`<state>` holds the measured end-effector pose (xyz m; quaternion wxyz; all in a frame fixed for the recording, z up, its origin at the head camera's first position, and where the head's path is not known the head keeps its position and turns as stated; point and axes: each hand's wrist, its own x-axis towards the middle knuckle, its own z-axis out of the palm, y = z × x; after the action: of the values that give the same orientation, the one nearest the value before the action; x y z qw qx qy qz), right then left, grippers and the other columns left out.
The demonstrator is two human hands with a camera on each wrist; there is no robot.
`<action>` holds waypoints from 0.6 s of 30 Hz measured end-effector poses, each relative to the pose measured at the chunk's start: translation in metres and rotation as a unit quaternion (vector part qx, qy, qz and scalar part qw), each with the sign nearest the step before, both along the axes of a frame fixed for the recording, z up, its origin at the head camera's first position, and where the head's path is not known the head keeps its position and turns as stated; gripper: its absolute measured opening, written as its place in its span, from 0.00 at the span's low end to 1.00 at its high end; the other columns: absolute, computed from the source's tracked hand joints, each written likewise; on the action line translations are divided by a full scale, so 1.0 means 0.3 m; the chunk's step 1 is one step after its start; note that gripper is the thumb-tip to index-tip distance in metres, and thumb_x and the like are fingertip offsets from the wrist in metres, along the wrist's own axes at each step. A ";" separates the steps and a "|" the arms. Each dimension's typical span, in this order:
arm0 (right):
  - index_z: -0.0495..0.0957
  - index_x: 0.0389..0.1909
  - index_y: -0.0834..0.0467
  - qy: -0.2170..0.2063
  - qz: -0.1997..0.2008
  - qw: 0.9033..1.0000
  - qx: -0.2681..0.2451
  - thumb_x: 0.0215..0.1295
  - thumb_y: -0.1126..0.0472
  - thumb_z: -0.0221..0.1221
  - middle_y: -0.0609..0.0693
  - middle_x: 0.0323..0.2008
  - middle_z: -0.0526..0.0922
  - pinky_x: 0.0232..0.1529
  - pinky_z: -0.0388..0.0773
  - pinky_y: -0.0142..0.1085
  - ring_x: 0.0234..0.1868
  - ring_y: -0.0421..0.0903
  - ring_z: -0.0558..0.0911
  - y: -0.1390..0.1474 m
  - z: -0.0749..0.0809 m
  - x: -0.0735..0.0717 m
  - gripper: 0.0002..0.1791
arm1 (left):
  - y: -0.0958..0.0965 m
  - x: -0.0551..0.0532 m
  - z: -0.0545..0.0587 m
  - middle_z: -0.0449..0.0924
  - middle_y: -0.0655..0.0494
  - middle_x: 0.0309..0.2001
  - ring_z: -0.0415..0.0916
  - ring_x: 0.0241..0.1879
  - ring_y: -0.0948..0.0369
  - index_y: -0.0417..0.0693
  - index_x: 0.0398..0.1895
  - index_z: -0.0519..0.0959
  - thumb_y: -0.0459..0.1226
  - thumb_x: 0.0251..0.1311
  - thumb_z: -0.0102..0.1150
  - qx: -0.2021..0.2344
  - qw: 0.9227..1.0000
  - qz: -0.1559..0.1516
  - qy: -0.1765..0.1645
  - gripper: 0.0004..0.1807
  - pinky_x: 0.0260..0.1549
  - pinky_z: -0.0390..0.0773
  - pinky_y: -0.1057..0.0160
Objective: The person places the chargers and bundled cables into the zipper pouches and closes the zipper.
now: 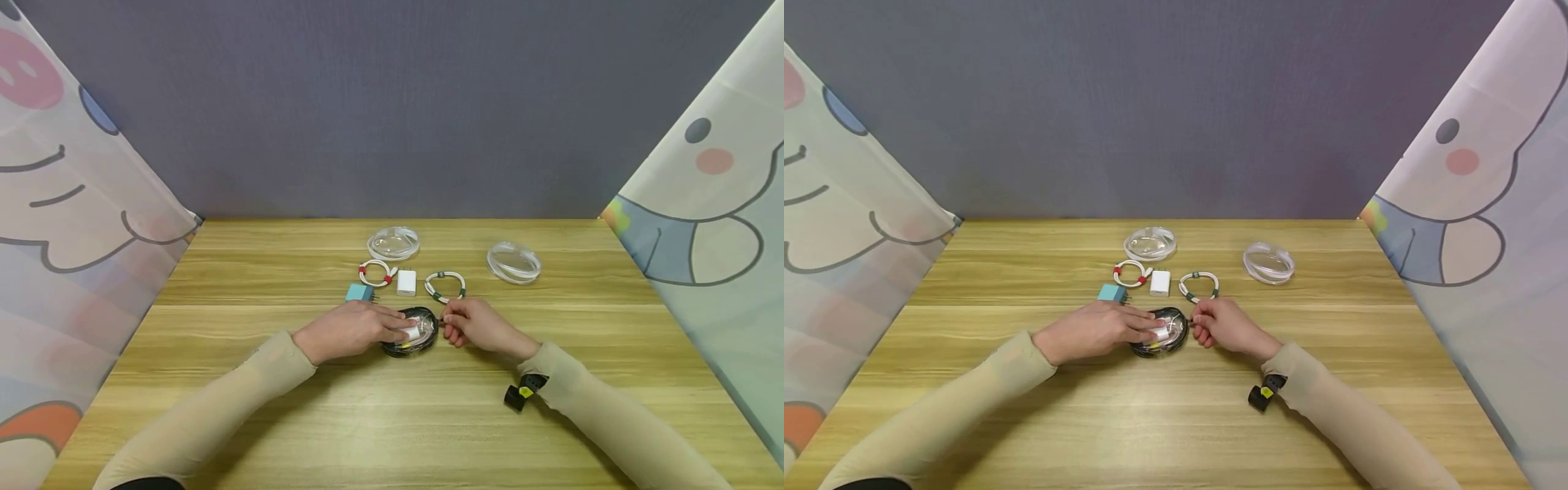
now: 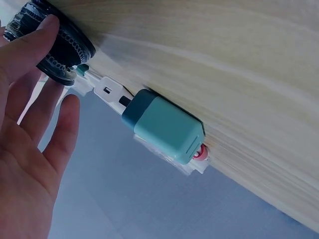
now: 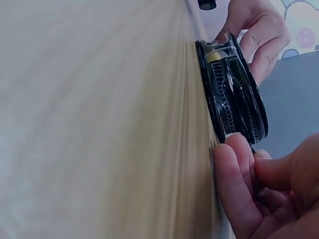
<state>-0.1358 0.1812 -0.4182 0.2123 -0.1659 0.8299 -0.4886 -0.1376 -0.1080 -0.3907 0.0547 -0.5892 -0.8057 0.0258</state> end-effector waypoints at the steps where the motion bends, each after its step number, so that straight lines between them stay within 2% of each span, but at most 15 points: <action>1: 0.78 0.38 0.67 -0.003 0.000 1.000 0.000 0.76 0.70 0.49 0.54 0.27 0.81 0.27 0.84 0.39 0.25 0.46 0.81 0.001 0.001 0.002 0.09 | 0.000 0.001 0.000 0.70 0.68 0.67 0.69 0.65 0.65 0.61 0.60 0.81 0.28 0.63 0.60 0.002 1.000 0.002 -0.003 0.25 0.57 0.75 0.62; 10: 0.77 0.39 0.67 -0.011 0.007 1.000 0.001 0.76 0.71 0.48 0.54 0.26 0.81 0.27 0.83 0.38 0.25 0.46 0.81 0.009 -0.002 0.016 0.09 | 0.007 0.009 -0.001 0.71 0.70 0.66 0.73 0.62 0.65 0.63 0.60 0.82 0.28 0.62 0.62 0.013 0.999 0.028 -0.024 0.26 0.50 0.80 0.60; 18: 0.77 0.38 0.67 -0.013 0.020 1.000 -0.003 0.76 0.70 0.48 0.54 0.27 0.81 0.28 0.84 0.38 0.26 0.46 0.81 0.010 0.006 0.047 0.09 | 0.006 0.008 -0.003 0.72 0.70 0.66 0.75 0.60 0.66 0.63 0.59 0.82 0.27 0.60 0.63 0.014 0.999 0.032 -0.014 0.27 0.46 0.81 0.61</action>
<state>-0.1217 0.1843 -0.4163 0.2329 -0.1766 0.8221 -0.4886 -0.1351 -0.1060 -0.3916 0.0506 -0.5622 -0.8254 0.0075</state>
